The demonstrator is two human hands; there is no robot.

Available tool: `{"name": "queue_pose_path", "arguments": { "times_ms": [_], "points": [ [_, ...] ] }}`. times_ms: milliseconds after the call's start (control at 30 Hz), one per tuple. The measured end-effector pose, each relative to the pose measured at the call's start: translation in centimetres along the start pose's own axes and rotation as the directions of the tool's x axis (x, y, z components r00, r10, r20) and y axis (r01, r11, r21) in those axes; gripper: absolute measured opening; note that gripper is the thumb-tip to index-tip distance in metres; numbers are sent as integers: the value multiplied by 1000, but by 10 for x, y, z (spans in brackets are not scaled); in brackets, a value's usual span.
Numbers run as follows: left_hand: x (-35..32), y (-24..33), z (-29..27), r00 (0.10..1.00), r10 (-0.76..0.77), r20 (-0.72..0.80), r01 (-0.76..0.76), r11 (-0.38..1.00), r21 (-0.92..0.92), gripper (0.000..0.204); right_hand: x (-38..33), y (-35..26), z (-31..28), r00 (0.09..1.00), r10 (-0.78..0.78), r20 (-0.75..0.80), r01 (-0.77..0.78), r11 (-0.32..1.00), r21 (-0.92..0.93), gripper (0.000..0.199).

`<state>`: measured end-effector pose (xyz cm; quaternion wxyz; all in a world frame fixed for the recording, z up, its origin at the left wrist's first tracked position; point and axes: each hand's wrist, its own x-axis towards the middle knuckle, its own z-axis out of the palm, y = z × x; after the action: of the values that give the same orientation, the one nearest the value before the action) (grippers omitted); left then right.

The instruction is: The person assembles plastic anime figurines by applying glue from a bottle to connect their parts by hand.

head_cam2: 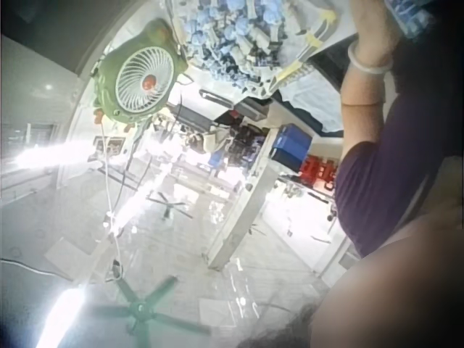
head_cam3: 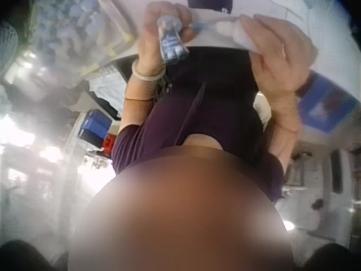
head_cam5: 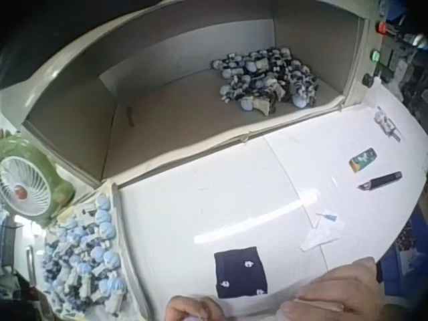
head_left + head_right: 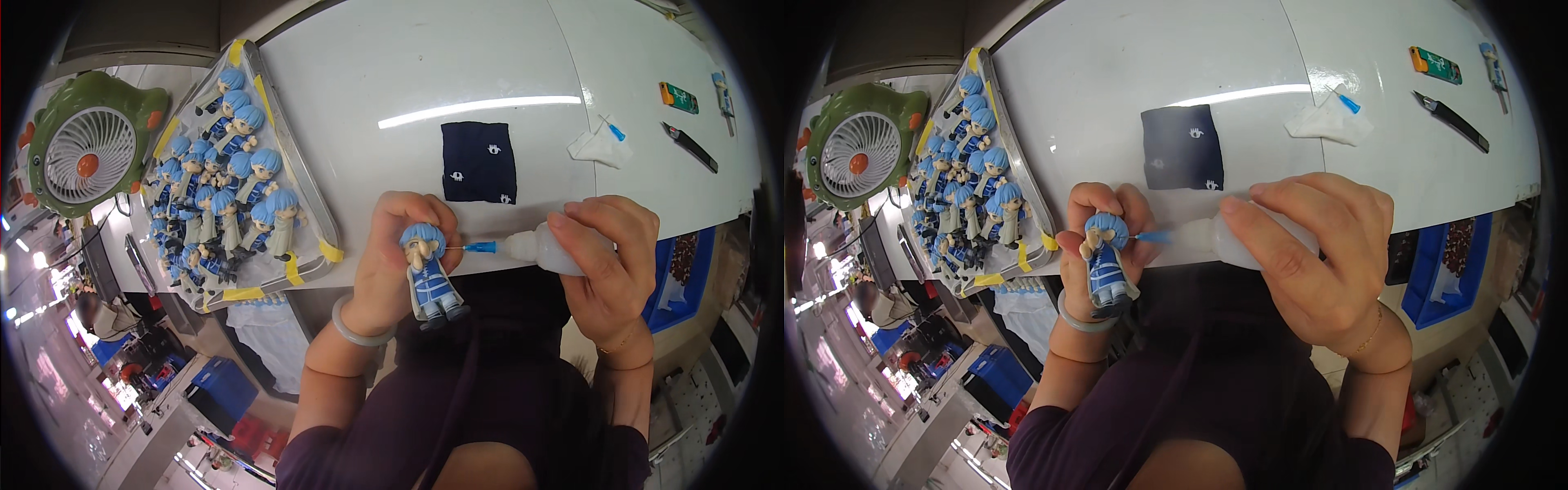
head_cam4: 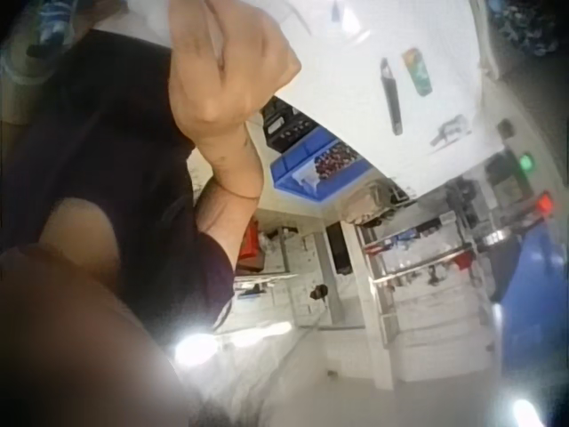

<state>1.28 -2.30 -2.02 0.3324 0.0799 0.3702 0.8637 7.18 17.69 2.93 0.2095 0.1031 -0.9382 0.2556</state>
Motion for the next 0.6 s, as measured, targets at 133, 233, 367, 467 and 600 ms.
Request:
{"name": "queue_pose_path", "arguments": {
  "times_ms": [133,233,367,467,600],
  "points": [
    [1,3,3,999,-42,-32,41,999,-3,32,2,-1,-2,1000,-13,13,14,999,-39,38],
    [0,3,2,999,-38,-35,40,998,57,31,2,0,-1,1000,-26,17,27,998,-57,37],
    [0,2,-1,999,-18,45,18,1000,4,35,4,-1,-3,999,-23,33,25,997,-66,37],
    [-1,3,2,997,-50,-52,55,994,98,41,5,-3,-4,999,-25,33,28,996,-85,37],
    [-1,2,0,999,-31,-15,33,995,94,45,11,-12,-15,997,-4,78,11,996,-89,37]
  ]
}}
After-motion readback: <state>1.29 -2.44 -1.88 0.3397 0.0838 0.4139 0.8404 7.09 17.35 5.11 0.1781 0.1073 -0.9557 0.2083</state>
